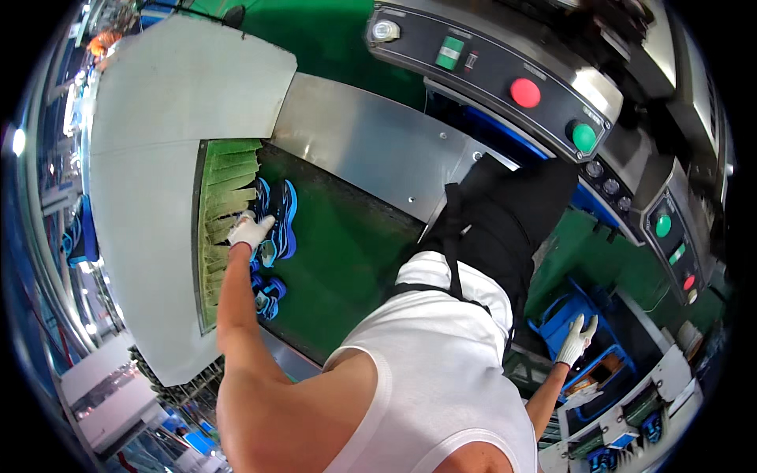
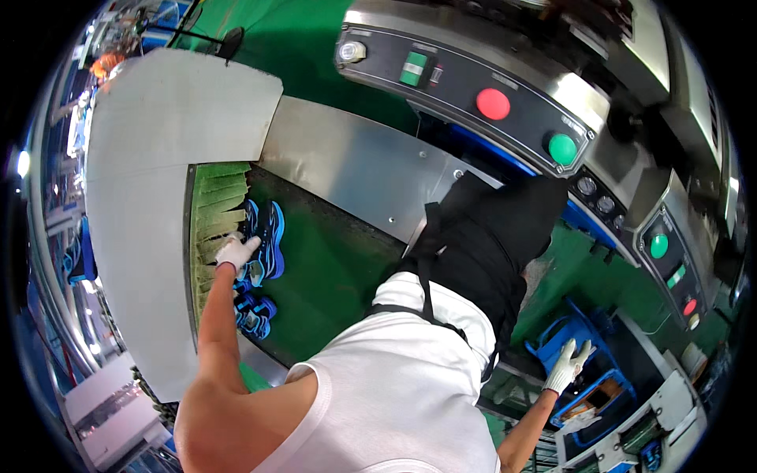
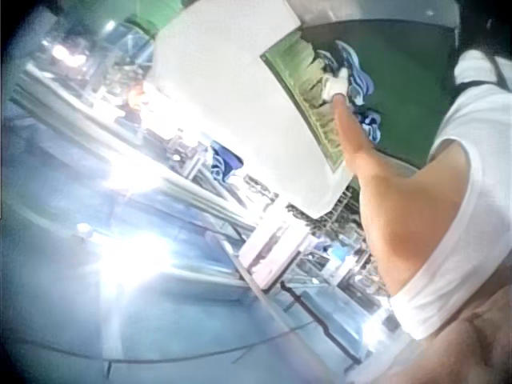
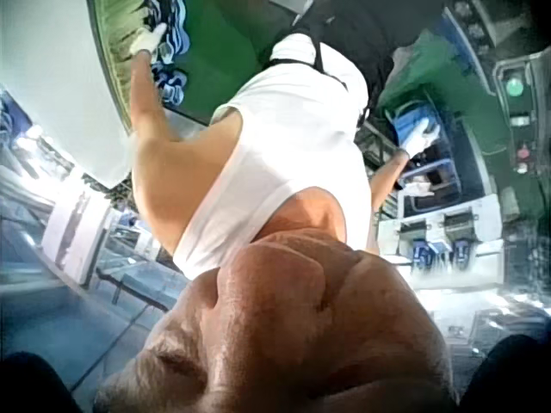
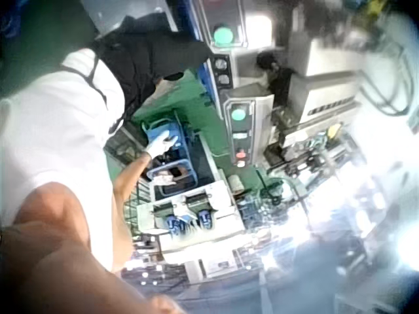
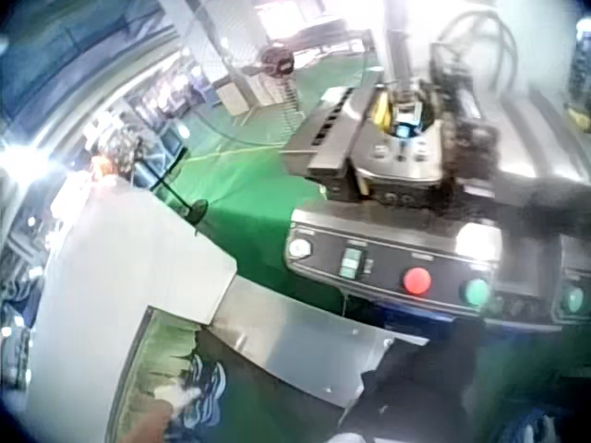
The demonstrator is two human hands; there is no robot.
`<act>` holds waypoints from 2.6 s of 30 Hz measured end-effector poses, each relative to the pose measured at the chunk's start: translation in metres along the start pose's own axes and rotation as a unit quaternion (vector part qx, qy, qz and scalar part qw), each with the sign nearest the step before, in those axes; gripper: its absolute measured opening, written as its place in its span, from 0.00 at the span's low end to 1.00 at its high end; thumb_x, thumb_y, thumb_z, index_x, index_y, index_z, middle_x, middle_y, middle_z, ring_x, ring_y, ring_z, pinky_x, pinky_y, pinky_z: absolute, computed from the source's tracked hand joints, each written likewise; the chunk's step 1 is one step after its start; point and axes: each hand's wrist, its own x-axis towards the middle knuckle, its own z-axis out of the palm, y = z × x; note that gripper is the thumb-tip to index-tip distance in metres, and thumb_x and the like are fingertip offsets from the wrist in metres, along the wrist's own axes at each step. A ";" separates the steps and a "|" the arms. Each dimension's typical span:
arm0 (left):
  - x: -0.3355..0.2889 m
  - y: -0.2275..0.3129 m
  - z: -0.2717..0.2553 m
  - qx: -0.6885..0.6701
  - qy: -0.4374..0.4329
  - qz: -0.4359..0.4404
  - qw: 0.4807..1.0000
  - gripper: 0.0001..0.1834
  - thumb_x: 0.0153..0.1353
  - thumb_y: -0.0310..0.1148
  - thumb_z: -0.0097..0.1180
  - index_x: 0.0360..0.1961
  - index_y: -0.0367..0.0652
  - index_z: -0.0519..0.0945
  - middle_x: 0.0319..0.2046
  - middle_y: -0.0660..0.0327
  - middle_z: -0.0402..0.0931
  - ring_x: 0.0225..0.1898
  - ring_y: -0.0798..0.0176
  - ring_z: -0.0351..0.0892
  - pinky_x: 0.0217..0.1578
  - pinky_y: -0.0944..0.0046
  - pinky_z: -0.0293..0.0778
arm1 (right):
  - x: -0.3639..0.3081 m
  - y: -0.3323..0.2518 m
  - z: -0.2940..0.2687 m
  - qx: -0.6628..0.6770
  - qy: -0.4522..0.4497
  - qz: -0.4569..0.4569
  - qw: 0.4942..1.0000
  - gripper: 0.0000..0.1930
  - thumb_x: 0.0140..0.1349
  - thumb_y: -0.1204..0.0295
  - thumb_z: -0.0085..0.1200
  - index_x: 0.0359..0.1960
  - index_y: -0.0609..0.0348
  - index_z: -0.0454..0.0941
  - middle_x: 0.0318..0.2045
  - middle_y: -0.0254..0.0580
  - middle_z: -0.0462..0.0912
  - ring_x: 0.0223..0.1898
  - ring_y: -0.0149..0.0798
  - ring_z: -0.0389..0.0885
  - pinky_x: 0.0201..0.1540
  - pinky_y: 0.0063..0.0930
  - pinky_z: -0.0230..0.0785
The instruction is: The person repeatedly picks up blue and black sneakers, places them into a machine, presses a button to activate the machine, and then removes the sneakers. This cycle is repeated for multiple pairs of sneakers.
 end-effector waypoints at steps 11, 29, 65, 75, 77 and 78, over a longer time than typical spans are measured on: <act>-0.015 0.052 0.023 -0.055 0.012 0.072 0.996 0.44 0.53 0.67 0.69 0.54 0.34 0.83 0.51 0.43 0.86 0.53 0.38 0.86 0.57 0.43 0.80 | -0.012 -0.214 0.066 -0.018 -0.173 -0.187 0.967 0.29 0.74 0.66 0.59 0.73 0.65 0.69 0.69 0.55 0.77 0.70 0.46 0.75 0.70 0.38 0.70; -0.191 0.444 -0.296 -0.247 0.128 0.768 0.577 0.40 0.65 0.45 0.68 0.73 0.36 0.70 0.71 0.44 0.71 0.73 0.42 0.69 0.74 0.50 0.63 | -0.090 -0.362 0.148 0.592 -0.567 0.092 0.565 0.36 0.64 0.71 0.64 0.73 0.64 0.67 0.68 0.49 0.76 0.65 0.46 0.77 0.68 0.38 0.71; -0.088 0.260 -0.210 -0.366 0.338 0.493 0.714 0.25 0.50 0.23 0.71 0.52 0.39 0.80 0.49 0.50 0.79 0.51 0.46 0.81 0.54 0.52 0.78 | -0.057 -0.548 0.067 0.477 -0.316 -0.111 0.812 0.17 0.63 0.76 0.65 0.52 0.73 0.84 0.46 0.49 0.89 0.47 0.41 0.89 0.54 0.36 0.83; -0.024 0.195 -0.030 -0.265 0.274 0.376 0.844 0.31 0.48 0.37 0.75 0.56 0.45 0.82 0.51 0.49 0.76 0.50 0.40 0.80 0.48 0.40 0.77 | 0.059 -0.811 0.176 0.233 -0.362 -0.169 0.887 0.24 0.57 0.67 0.72 0.53 0.64 0.82 0.50 0.51 0.84 0.39 0.39 0.87 0.40 0.35 0.83; -0.015 0.201 -0.024 -0.278 0.289 0.399 0.824 0.31 0.47 0.35 0.75 0.55 0.45 0.83 0.51 0.49 0.76 0.49 0.40 0.80 0.47 0.41 0.77 | 0.108 -0.825 0.200 0.164 -0.294 -0.147 0.930 0.23 0.55 0.71 0.72 0.51 0.67 0.82 0.44 0.50 0.84 0.39 0.41 0.87 0.35 0.41 0.85; -0.013 0.198 -0.022 -0.275 0.294 0.398 0.824 0.31 0.47 0.35 0.75 0.55 0.45 0.83 0.52 0.48 0.76 0.50 0.40 0.80 0.48 0.41 0.77 | 0.110 -0.830 0.215 0.108 -0.267 -0.194 0.938 0.21 0.55 0.71 0.72 0.49 0.67 0.83 0.44 0.49 0.85 0.38 0.41 0.87 0.34 0.41 0.84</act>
